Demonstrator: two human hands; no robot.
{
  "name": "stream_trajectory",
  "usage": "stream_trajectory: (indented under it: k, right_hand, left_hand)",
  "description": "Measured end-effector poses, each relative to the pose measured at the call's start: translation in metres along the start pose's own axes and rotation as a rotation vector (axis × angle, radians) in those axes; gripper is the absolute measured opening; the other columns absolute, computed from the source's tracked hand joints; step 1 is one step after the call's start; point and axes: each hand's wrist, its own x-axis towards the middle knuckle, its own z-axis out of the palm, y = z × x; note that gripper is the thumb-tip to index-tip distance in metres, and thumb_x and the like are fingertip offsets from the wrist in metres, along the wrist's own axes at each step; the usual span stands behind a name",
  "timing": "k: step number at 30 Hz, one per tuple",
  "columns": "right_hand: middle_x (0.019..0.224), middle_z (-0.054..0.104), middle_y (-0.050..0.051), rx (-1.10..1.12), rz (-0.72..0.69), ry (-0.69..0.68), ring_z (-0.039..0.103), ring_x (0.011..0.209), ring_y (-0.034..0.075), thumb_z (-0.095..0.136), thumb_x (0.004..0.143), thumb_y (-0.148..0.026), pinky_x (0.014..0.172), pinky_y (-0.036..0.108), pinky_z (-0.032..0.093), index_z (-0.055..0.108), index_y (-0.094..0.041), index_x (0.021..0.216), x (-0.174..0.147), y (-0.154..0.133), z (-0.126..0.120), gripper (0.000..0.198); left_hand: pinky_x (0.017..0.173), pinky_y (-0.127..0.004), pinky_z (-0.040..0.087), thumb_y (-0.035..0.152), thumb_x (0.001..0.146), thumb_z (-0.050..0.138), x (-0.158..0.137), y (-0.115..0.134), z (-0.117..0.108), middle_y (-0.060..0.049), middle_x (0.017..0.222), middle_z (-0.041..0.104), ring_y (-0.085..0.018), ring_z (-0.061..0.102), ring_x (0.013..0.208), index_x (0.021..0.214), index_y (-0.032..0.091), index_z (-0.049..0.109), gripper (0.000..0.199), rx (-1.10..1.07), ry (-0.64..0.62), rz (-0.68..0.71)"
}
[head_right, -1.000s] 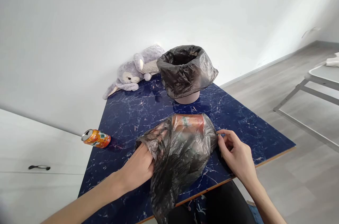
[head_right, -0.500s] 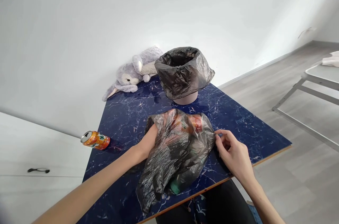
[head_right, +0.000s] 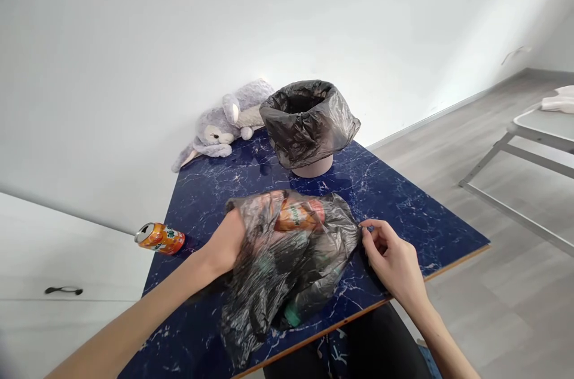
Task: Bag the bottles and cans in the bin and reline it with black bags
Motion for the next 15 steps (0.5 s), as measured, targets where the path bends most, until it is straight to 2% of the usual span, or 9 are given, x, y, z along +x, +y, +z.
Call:
stream_trajectory:
  k: [3, 5, 8, 10, 11, 13, 15]
  right_hand:
    - [0.066, 0.057, -0.006, 0.000, 0.006, -0.006, 0.058, 0.054, 0.016, 0.055, 0.105, -0.056, 0.057, 0.028, 0.045, 0.067, -0.027, 0.111, -0.001, 0.000, 0.000, 0.032]
    - [0.066, 0.058, -0.006, -0.003, 0.010, -0.010, 0.058, 0.055, 0.016, 0.055, 0.105, -0.056, 0.057, 0.028, 0.046, 0.067, -0.028, 0.112, -0.001, -0.001, 0.000, 0.032]
    - [0.065, 0.058, -0.006, -0.021, 0.011, -0.011, 0.058, 0.055, 0.016, 0.054, 0.105, -0.057, 0.058, 0.028, 0.046, 0.066, -0.028, 0.112, -0.002, -0.002, -0.002, 0.033]
    - [0.065, 0.059, -0.006, -0.034, 0.012, -0.010, 0.059, 0.055, 0.016, 0.054, 0.105, -0.057, 0.058, 0.028, 0.046, 0.067, -0.028, 0.112, -0.002, -0.002, -0.002, 0.033]
    - [0.065, 0.059, -0.006, -0.038, 0.014, -0.010, 0.059, 0.055, 0.016, 0.054, 0.105, -0.058, 0.058, 0.028, 0.046, 0.067, -0.028, 0.112, -0.002, -0.002, -0.002, 0.033]
    - [0.064, 0.059, -0.006, -0.041, 0.016, -0.009, 0.059, 0.054, 0.016, 0.054, 0.105, -0.058, 0.059, 0.028, 0.046, 0.067, -0.028, 0.112, -0.002, -0.001, -0.002, 0.034]
    - [0.065, 0.059, -0.006, -0.042, 0.012, -0.011, 0.059, 0.054, 0.016, 0.053, 0.105, -0.058, 0.059, 0.029, 0.047, 0.066, -0.027, 0.113, -0.002, 0.000, -0.002, 0.034]
  left_hand:
    - [0.125, -0.047, 0.052, 0.038, 0.105, 0.067, -0.024, 0.014, -0.020, -0.004, 0.156, 0.068, -0.032, 0.065, 0.143, 0.157, 0.030, 0.060, 0.053, 0.054, -0.022, -0.079]
    - [0.125, -0.048, 0.051, 0.037, 0.105, 0.065, -0.045, 0.022, -0.032, -0.006, 0.154, 0.070, -0.032, 0.066, 0.142, 0.155, 0.028, 0.062, 0.051, 0.210, -0.009, -0.106]
    - [0.105, -0.049, 0.065, 0.044, 0.100, 0.071, -0.083, 0.030, -0.048, -0.009, 0.138, 0.078, -0.035, 0.076, 0.124, 0.140, 0.027, 0.071, 0.044, 0.396, 0.039, -0.240]
    - [0.093, -0.046, 0.070, 0.053, 0.093, 0.077, -0.111, 0.031, -0.060, -0.006, 0.134, 0.079, -0.035, 0.079, 0.117, 0.139, 0.033, 0.071, 0.051, 0.439, 0.075, -0.340]
    - [0.095, -0.046, 0.070, 0.058, 0.089, 0.082, -0.125, 0.030, -0.067, -0.002, 0.138, 0.078, -0.034, 0.078, 0.120, 0.143, 0.039, 0.068, 0.059, 0.441, 0.096, -0.367]
    - [0.109, -0.045, 0.064, 0.060, 0.082, 0.088, -0.152, 0.024, -0.084, 0.003, 0.149, 0.072, -0.033, 0.072, 0.133, 0.147, 0.049, 0.062, 0.071, 0.356, 0.084, -0.411]
    - [0.112, -0.041, 0.062, 0.055, 0.084, 0.087, -0.177, 0.014, -0.102, 0.004, 0.153, 0.069, -0.031, 0.068, 0.139, 0.145, 0.050, 0.063, 0.066, 0.219, 0.111, -0.476]
